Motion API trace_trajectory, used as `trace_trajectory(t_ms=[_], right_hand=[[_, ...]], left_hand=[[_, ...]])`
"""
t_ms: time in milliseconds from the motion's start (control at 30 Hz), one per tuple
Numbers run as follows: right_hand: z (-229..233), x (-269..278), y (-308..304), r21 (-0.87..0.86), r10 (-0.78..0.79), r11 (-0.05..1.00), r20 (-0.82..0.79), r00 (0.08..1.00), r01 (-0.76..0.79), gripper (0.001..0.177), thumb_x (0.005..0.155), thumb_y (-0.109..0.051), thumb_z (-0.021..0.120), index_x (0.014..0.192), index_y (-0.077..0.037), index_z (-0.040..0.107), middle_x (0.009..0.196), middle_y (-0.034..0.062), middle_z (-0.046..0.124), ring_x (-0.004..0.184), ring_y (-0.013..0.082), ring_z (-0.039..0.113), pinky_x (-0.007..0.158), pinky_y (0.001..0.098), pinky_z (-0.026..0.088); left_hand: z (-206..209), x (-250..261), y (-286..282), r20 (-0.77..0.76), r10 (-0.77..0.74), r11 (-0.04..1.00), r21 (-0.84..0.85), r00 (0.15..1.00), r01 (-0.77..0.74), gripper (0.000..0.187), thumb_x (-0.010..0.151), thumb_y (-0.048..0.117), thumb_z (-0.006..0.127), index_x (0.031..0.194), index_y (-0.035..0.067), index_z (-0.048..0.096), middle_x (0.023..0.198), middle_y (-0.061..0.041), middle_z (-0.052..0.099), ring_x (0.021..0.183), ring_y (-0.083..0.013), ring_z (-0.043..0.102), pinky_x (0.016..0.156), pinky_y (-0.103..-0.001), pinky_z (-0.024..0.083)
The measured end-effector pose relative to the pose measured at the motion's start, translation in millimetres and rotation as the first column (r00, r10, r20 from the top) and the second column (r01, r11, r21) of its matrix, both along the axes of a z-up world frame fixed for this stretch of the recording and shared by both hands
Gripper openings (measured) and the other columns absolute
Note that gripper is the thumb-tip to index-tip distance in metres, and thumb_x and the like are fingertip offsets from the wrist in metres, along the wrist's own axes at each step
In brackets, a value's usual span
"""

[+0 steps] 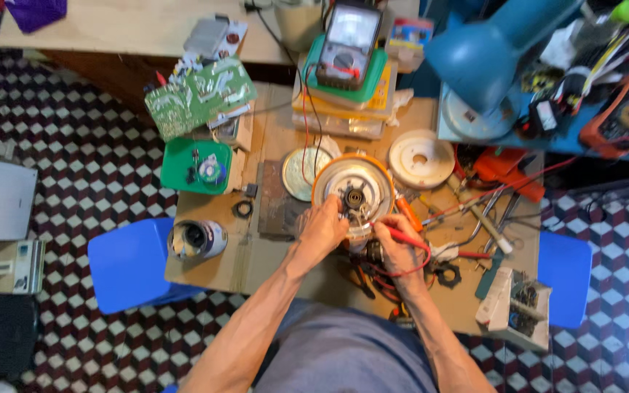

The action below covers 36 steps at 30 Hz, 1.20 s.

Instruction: The person repairs an electric kettle by connecting wires to the heating element, securing the base, and testing the device. They use a multimeter to check electrical continuity and a power drill to fasten screws. The kettle is plugged in and tested to confirm it functions correctly.

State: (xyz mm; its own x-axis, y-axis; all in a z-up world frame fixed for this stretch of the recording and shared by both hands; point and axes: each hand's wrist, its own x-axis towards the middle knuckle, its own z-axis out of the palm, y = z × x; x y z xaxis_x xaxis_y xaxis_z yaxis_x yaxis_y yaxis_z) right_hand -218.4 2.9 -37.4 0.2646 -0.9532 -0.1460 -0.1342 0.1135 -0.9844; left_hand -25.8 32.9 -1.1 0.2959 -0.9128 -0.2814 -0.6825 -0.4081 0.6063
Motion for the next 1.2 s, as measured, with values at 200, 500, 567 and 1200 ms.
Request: trace_trajectory(t_ms=[200,500,567,1200], right_hand=[[-9.0,1.5,-3.3,0.020,-0.015,1.000,-0.026,1.000,0.016,0.018,0.092,-0.015,0.071,0.103,-0.001,0.070,0.090,0.0045,0.072,0.084,0.0100,0.066,0.076,0.0256,0.054],[-2.7,3.1,-5.1,0.016,-0.004,1.000,-0.035,0.999,0.004,0.019,0.094,-0.017,0.070,0.104,0.000,0.070,0.089,0.0042,0.072,0.083,0.0099,0.065,0.076,0.0256,0.053],[-4.5,0.2,-0.1,0.004,0.000,1.000,-0.070,0.998,0.000,0.019,0.095,-0.017,0.070,0.104,-0.001,0.070,0.090,0.0039,0.072,0.084,0.0093,0.064,0.076,0.0256,0.052],[-7.2,2.2,-3.0,-0.023,-0.009,1.000,-0.028,1.000,0.008,0.019,0.095,-0.016,0.071,0.103,0.000,0.069,0.091,0.0041,0.072,0.083,0.0084,0.064,0.076,0.0243,0.053]], left_hand=[[2.4,-0.3,-3.3,-0.039,0.032,0.999,0.019,0.999,-0.031,0.034,0.082,0.022,0.066,0.113,0.008,0.060,0.100,-0.021,0.074,0.095,-0.0438,0.070,0.085,-0.054,0.054],[-5.2,7.7,-5.4,-0.086,0.038,0.999,0.030,0.996,-0.036,0.034,0.081,0.020,0.066,0.112,0.007,0.061,0.095,-0.023,0.074,0.093,-0.0438,0.070,0.084,-0.052,0.054],[-16.1,12.0,0.2,-0.150,0.021,0.996,-0.079,0.988,-0.033,0.030,0.082,0.021,0.066,0.107,0.005,0.064,0.090,-0.022,0.073,0.089,-0.0420,0.072,0.078,-0.049,0.055],[-34.8,35.4,-7.5,-0.576,0.071,0.997,0.016,0.814,-0.076,0.030,0.095,0.023,0.060,0.104,-0.002,0.073,0.077,-0.008,0.076,0.056,-0.0107,0.066,0.053,-0.026,0.055]])
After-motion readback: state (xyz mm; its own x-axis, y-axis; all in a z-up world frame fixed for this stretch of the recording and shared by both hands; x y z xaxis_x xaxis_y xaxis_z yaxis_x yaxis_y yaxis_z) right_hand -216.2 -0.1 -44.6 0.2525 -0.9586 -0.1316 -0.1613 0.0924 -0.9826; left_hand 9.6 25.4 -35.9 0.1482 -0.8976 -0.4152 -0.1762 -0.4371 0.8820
